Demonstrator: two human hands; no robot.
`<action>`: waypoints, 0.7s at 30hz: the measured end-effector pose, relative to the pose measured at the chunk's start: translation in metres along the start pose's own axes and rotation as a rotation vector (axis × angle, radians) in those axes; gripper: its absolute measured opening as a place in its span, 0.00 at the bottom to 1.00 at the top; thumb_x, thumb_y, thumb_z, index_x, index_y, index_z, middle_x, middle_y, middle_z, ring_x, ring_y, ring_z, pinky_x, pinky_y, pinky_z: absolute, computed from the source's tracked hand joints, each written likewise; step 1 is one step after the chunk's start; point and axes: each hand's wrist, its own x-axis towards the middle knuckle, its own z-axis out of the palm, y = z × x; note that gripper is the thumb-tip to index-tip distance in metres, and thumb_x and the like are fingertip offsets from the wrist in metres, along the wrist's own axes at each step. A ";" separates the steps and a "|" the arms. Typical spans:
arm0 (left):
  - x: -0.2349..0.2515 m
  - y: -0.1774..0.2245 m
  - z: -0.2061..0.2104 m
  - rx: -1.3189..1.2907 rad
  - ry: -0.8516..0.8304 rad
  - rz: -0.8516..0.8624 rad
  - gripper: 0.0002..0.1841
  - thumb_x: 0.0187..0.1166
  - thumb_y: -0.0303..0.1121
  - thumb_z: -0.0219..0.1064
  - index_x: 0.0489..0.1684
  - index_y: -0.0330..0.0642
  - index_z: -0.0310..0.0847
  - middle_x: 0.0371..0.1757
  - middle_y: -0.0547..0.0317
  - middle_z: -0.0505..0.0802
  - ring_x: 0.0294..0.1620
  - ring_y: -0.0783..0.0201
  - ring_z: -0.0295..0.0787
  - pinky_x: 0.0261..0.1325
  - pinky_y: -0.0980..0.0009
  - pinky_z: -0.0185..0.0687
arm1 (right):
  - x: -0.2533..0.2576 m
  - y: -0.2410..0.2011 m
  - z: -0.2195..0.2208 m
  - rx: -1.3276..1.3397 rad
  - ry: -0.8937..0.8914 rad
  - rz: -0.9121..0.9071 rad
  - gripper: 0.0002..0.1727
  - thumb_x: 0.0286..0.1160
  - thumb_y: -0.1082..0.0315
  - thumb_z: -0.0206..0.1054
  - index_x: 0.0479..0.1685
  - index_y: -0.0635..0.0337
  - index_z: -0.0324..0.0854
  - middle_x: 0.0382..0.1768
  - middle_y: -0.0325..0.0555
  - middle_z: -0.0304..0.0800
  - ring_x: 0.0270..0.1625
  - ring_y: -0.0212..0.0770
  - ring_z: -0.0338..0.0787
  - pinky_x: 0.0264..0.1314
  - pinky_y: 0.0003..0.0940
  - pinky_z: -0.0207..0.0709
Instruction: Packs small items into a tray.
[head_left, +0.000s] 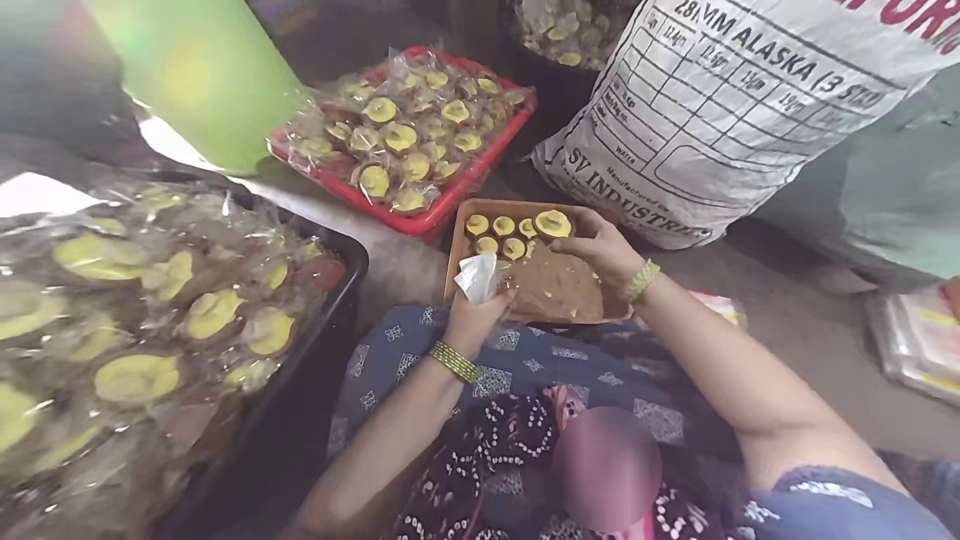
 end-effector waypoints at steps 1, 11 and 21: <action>-0.002 -0.001 -0.001 0.007 0.009 -0.029 0.25 0.63 0.28 0.80 0.61 0.32 0.83 0.43 0.52 0.93 0.37 0.63 0.91 0.42 0.66 0.90 | -0.015 -0.009 0.006 0.032 -0.048 -0.007 0.42 0.58 0.70 0.83 0.80 0.52 0.74 0.65 0.49 0.87 0.59 0.46 0.91 0.62 0.46 0.88; -0.029 0.009 -0.003 -0.001 -0.328 -0.200 0.34 0.57 0.17 0.80 0.68 0.34 0.74 0.48 0.54 0.93 0.38 0.66 0.91 0.38 0.71 0.89 | -0.105 0.008 0.064 0.142 -0.192 -0.319 0.46 0.80 0.39 0.64 0.83 0.69 0.57 0.70 0.53 0.81 0.63 0.43 0.88 0.61 0.42 0.87; -0.029 0.015 0.002 0.010 -0.103 -0.136 0.31 0.52 0.24 0.79 0.63 0.35 0.78 0.40 0.54 0.92 0.32 0.64 0.89 0.36 0.67 0.89 | -0.091 0.021 0.047 -0.599 -0.152 -0.694 0.34 0.87 0.51 0.60 0.80 0.69 0.63 0.68 0.58 0.83 0.55 0.36 0.90 0.56 0.34 0.88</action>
